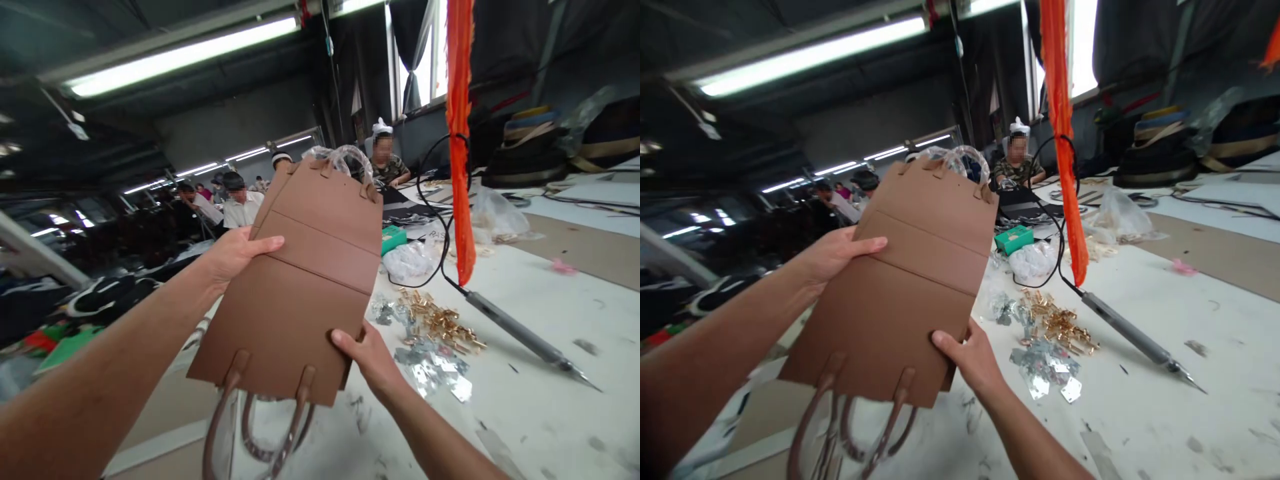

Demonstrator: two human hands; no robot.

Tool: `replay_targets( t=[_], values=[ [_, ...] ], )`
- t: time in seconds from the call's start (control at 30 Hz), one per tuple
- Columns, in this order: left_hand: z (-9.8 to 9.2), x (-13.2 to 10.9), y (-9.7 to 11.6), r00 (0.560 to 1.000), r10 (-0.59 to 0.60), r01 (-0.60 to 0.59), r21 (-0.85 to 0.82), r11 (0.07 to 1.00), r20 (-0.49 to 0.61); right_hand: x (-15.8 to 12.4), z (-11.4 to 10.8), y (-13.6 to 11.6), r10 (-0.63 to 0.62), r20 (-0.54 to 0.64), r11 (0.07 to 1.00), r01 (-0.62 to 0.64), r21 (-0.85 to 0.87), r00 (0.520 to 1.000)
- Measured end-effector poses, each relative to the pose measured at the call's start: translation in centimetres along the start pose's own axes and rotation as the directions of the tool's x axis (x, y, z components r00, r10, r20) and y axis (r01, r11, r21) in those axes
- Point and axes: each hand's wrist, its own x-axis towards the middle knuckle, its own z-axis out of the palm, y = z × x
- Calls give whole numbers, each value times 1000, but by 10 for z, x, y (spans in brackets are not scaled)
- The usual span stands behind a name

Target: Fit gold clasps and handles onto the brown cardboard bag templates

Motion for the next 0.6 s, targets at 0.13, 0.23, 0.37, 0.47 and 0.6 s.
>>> replay_targets(
  t=[0.13, 0.23, 0.37, 0.47, 0.6],
  values=[
    [1, -86, 23, 987, 119, -128, -84, 988, -104, -56, 9, -37, 31, 104, 999, -27, -37, 994],
    [10, -140, 22, 967, 182, -205, -119, 972, -181, -101, 8, -60, 71, 171, 995, -58, -78, 983],
    [33, -196, -8, 940, 250, -297, -195, 935, -233, -148, -14, -81, 86, 188, 963, -34, -267, 978],
    [56, -229, -53, 963, 153, -221, -329, 918, -220, -181, -41, -76, 141, 171, 911, -60, -409, 975],
    [89, -264, -129, 988, -24, -47, -448, 893, -151, -226, -77, -42, 247, 161, 883, -154, -444, 956]
  ],
)
